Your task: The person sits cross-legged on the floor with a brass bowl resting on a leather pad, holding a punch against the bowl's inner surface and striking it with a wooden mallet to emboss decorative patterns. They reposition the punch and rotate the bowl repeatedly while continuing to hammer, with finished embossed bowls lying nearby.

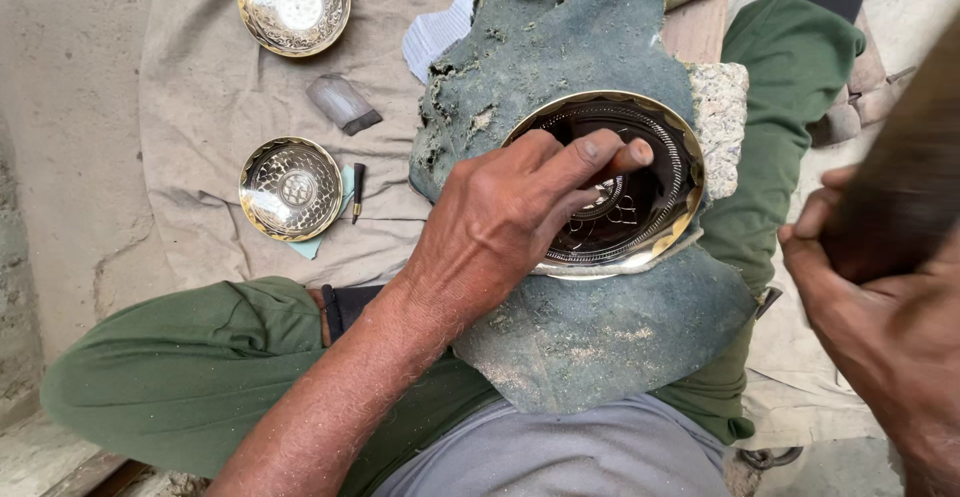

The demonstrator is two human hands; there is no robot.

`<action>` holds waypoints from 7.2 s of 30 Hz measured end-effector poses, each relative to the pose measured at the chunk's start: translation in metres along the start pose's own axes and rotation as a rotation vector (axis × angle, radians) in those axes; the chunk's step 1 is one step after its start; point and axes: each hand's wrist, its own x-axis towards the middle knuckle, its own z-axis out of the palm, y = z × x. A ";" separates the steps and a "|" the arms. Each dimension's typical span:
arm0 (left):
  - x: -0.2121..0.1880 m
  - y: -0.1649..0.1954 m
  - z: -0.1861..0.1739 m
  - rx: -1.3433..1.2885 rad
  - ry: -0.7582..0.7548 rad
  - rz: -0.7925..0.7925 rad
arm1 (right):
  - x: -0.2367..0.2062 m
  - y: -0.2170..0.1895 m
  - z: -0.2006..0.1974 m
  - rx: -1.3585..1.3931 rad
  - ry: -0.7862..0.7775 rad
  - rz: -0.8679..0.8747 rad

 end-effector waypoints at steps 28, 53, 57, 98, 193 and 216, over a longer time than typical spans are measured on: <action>-0.030 0.030 0.015 -0.041 0.289 -0.295 | 0.050 -0.023 -0.002 -0.944 -0.205 -0.404; -0.032 0.036 0.018 -0.294 0.459 -0.418 | 0.059 0.019 -0.044 -0.849 -0.193 -0.326; -0.025 0.030 0.010 -0.262 0.328 -0.203 | 0.062 0.084 -0.061 -0.078 -0.157 0.300; 0.028 0.007 0.021 0.050 -0.215 0.310 | -0.082 0.059 -0.010 -0.697 0.134 0.205; 0.046 0.006 0.020 -0.107 -0.321 0.323 | -0.106 0.083 -0.011 -0.212 0.283 0.077; -0.024 0.027 0.031 -0.171 0.283 -0.189 | 0.037 0.009 -0.052 -0.759 -0.321 -0.283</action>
